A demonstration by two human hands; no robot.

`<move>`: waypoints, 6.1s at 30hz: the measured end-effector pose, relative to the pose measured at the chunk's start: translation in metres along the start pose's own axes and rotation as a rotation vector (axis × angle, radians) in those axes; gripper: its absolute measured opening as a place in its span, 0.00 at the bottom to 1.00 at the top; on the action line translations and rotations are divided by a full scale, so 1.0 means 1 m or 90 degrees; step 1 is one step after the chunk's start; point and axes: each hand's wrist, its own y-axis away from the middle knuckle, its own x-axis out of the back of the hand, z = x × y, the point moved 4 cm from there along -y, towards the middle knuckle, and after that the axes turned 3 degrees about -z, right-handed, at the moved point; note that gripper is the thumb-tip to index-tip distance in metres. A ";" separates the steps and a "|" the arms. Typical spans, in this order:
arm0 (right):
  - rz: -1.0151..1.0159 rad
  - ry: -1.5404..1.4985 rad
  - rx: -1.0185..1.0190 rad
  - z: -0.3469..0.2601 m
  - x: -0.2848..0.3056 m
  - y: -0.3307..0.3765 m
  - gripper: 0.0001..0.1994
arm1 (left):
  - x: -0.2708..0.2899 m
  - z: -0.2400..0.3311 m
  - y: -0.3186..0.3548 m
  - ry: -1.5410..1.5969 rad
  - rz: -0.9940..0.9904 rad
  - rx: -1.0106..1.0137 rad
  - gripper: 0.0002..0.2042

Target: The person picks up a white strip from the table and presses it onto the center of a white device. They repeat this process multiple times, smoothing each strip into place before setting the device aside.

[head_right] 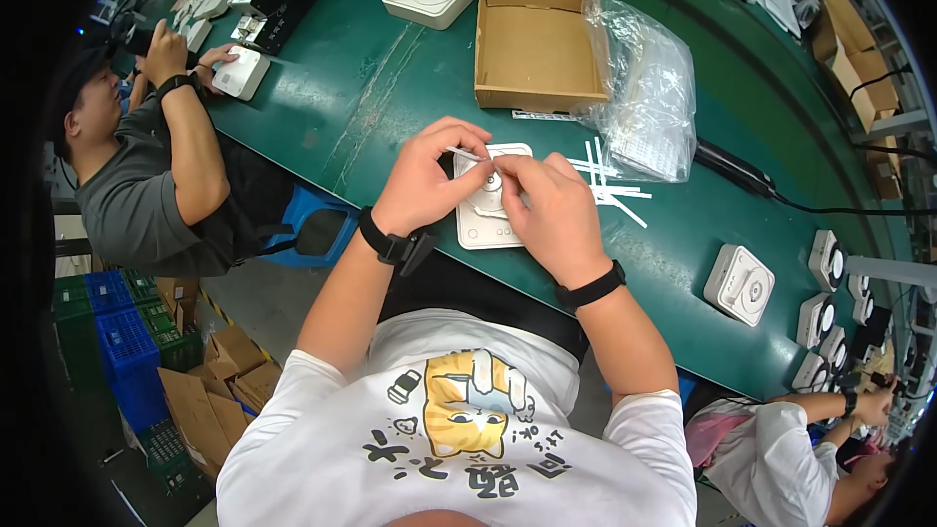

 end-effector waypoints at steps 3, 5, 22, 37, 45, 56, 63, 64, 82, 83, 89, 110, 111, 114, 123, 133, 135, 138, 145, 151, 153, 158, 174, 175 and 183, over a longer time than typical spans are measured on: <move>-0.012 0.002 0.013 -0.004 -0.001 0.000 0.13 | 0.010 -0.001 0.005 -0.038 -0.003 -0.008 0.08; -0.010 -0.018 0.009 -0.005 -0.002 0.001 0.13 | 0.015 0.004 0.006 -0.066 0.000 -0.020 0.08; -0.113 0.130 0.088 -0.019 -0.008 -0.001 0.19 | 0.017 0.019 0.053 -0.170 0.012 -0.107 0.06; -0.044 0.055 0.056 -0.039 -0.008 -0.001 0.12 | -0.017 0.002 0.077 -0.120 0.015 -0.105 0.48; -0.020 0.024 0.050 -0.034 -0.020 0.006 0.09 | -0.023 -0.003 0.080 -0.160 0.052 -0.127 0.52; -0.141 -0.137 -0.005 0.017 0.012 -0.006 0.07 | -0.022 0.004 0.082 -0.187 0.053 -0.148 0.54; -0.132 -0.126 -0.047 0.020 0.007 -0.005 0.08 | -0.017 0.009 0.080 -0.228 0.038 -0.167 0.51; -0.125 -0.122 -0.054 0.021 0.006 -0.004 0.08 | -0.018 0.009 0.079 -0.235 0.030 -0.180 0.50; -0.108 -0.222 -0.121 0.024 -0.006 -0.007 0.10 | -0.014 0.025 0.064 -0.457 -0.038 -0.260 0.36; -0.108 -0.219 -0.111 0.025 -0.007 -0.005 0.11 | -0.012 0.026 0.065 -0.428 -0.046 -0.248 0.34; -0.101 -0.202 -0.108 0.025 -0.006 -0.003 0.13 | 0.008 0.002 0.051 -0.181 -0.025 -0.137 0.28; -0.104 -0.220 -0.146 0.026 -0.007 -0.002 0.11 | -0.008 -0.018 0.016 0.077 -0.156 0.200 0.31; -0.111 -0.227 -0.155 0.026 -0.007 -0.004 0.11 | -0.007 -0.020 0.014 0.101 -0.159 0.202 0.31; -0.125 -0.241 -0.169 0.030 -0.006 -0.008 0.10 | -0.007 -0.023 0.010 0.147 -0.165 0.203 0.32; -0.123 -0.240 -0.109 0.030 -0.002 -0.007 0.09 | -0.005 -0.021 0.014 0.171 -0.179 0.254 0.35; -0.154 -0.234 -0.149 0.033 -0.004 -0.013 0.09 | -0.009 -0.013 0.006 0.230 -0.205 0.278 0.33; -0.141 -0.245 -0.131 0.037 -0.004 -0.012 0.09 | -0.008 -0.011 0.007 0.198 -0.203 0.258 0.32; -0.121 -0.270 -0.103 0.038 -0.004 -0.010 0.10 | -0.007 -0.005 0.016 0.138 -0.199 0.224 0.31; -0.149 -0.210 -0.164 0.019 -0.015 -0.005 0.18 | 0.008 0.043 0.065 -0.307 0.056 0.003 0.17; -0.224 -0.246 -0.205 0.014 -0.025 0.000 0.18 | 0.007 0.042 0.076 -0.337 0.077 -0.010 0.09; -0.195 -0.282 -0.202 0.017 -0.025 0.002 0.17 | 0.006 0.044 0.075 -0.340 0.076 -0.040 0.07; -0.198 -0.275 -0.187 0.016 -0.024 0.003 0.16 | 0.008 0.048 0.076 -0.328 0.050 -0.071 0.08; -0.199 -0.258 -0.187 0.013 -0.023 0.002 0.16 | 0.000 0.044 0.072 -0.348 0.120 -0.086 0.08; -0.200 -0.260 -0.188 0.013 -0.022 0.001 0.16 | 0.003 0.044 0.071 -0.321 0.087 -0.060 0.09; -0.207 -0.259 -0.180 0.013 -0.024 0.001 0.15 | 0.033 0.019 0.040 -0.056 -0.096 0.138 0.16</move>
